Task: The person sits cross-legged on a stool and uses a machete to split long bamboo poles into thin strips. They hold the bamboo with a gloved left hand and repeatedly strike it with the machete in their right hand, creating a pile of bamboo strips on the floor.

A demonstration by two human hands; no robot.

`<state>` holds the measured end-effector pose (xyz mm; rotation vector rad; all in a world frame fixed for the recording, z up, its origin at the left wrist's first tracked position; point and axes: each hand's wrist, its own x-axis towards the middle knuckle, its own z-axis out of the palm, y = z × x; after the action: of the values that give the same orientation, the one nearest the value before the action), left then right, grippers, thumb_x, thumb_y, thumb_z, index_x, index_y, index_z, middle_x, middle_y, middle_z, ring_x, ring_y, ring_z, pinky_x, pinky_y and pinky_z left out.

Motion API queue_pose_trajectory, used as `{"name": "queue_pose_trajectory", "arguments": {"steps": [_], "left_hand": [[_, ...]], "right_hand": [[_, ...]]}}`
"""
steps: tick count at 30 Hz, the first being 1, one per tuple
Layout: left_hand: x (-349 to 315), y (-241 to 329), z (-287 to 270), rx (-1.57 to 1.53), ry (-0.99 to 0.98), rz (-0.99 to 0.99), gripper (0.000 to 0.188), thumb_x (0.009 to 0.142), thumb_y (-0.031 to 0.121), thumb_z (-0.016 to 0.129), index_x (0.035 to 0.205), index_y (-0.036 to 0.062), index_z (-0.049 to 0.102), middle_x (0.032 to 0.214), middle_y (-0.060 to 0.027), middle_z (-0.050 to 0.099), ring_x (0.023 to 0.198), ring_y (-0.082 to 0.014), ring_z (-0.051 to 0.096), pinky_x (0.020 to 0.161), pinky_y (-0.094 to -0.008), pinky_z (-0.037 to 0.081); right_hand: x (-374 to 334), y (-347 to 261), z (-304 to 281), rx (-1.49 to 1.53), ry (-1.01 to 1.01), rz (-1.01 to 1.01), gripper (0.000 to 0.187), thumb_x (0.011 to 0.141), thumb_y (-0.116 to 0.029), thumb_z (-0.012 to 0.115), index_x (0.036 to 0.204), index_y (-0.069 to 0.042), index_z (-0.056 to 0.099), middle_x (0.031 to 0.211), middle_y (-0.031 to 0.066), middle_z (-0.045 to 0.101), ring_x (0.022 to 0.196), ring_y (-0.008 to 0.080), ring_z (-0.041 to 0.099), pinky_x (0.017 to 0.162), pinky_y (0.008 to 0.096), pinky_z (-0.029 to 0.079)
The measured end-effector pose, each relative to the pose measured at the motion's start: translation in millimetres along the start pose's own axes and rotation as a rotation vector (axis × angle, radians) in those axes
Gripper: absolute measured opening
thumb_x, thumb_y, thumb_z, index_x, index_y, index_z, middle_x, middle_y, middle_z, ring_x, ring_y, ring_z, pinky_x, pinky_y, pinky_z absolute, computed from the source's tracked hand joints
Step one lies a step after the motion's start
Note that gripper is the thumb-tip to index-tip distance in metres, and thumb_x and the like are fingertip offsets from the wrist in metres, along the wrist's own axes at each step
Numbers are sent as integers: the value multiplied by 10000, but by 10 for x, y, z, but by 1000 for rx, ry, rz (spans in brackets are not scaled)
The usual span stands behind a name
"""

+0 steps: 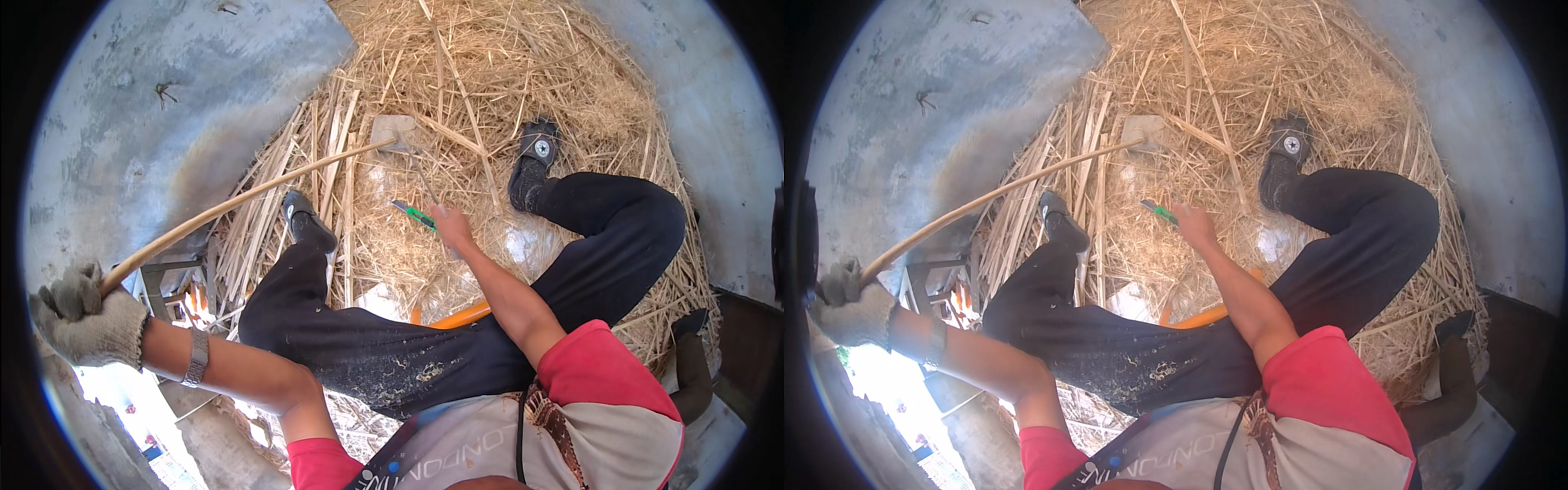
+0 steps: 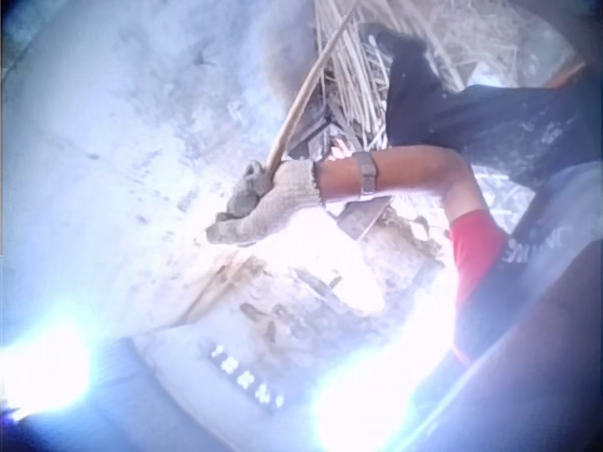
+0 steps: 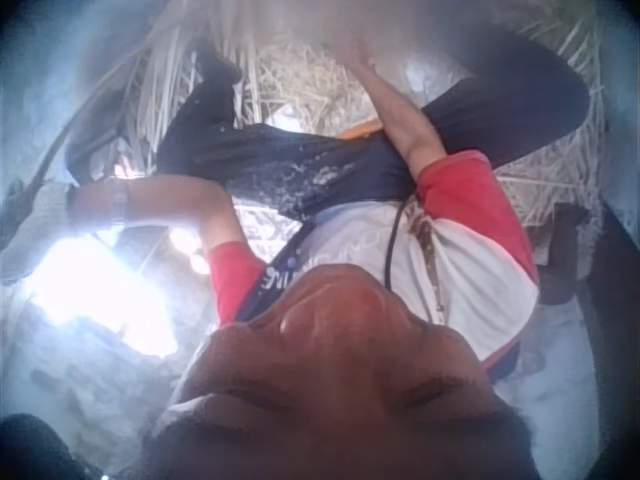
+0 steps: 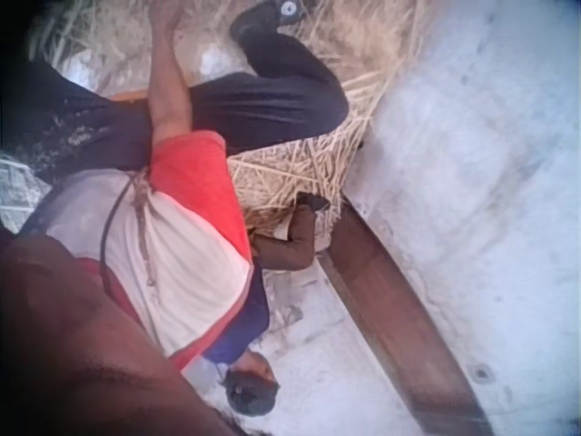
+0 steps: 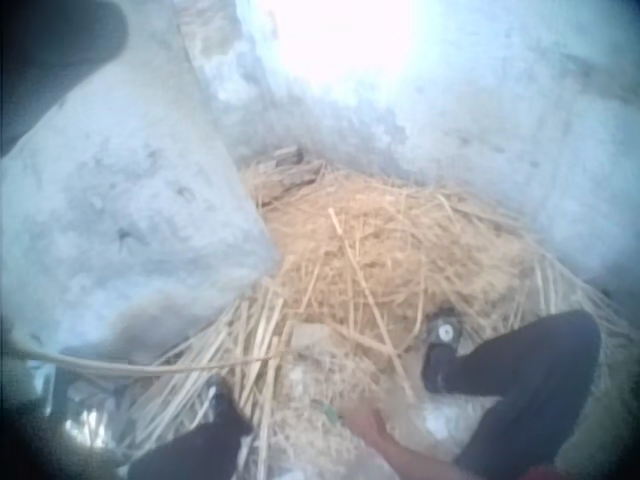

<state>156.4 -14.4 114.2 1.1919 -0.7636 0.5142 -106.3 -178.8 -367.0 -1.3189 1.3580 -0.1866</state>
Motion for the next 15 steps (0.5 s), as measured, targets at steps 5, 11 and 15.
{"name": "queue_pose_trajectory", "arguments": {"steps": [5, 11, 15], "left_hand": [[-17, 71, -40, -38, -204, 6, 326, 845, 220, 431, 567, 202, 261, 439, 8, 186, 348, -118, 185, 470, -305, 319], [313, -133, -621, -363, -336, -146, 276, 803, 287, 402, 562, 211, 293, 486, 18, 256, 413, -106, 282, 578, -267, 355], [128, -20, -319, -217, -274, -111, 281, 783, 269, 393, 536, 214, 270, 448, 12, 247, 382, -112, 243, 548, -278, 338]], "right_hand": [[-78, -96, -38, -93, 35, -129, 613, 892, -560, 534, 750, 29, 633, 624, 176, 568, 602, 283, 565, 622, 439, 439], [-250, -259, 55, -114, 1, -145, 590, 886, -541, 533, 777, 25, 664, 680, 224, 625, 615, 334, 603, 635, 463, 464], [-258, -235, 64, -171, 9, -133, 583, 881, -526, 528, 765, 29, 664, 656, 221, 616, 594, 321, 600, 609, 471, 464]]}}
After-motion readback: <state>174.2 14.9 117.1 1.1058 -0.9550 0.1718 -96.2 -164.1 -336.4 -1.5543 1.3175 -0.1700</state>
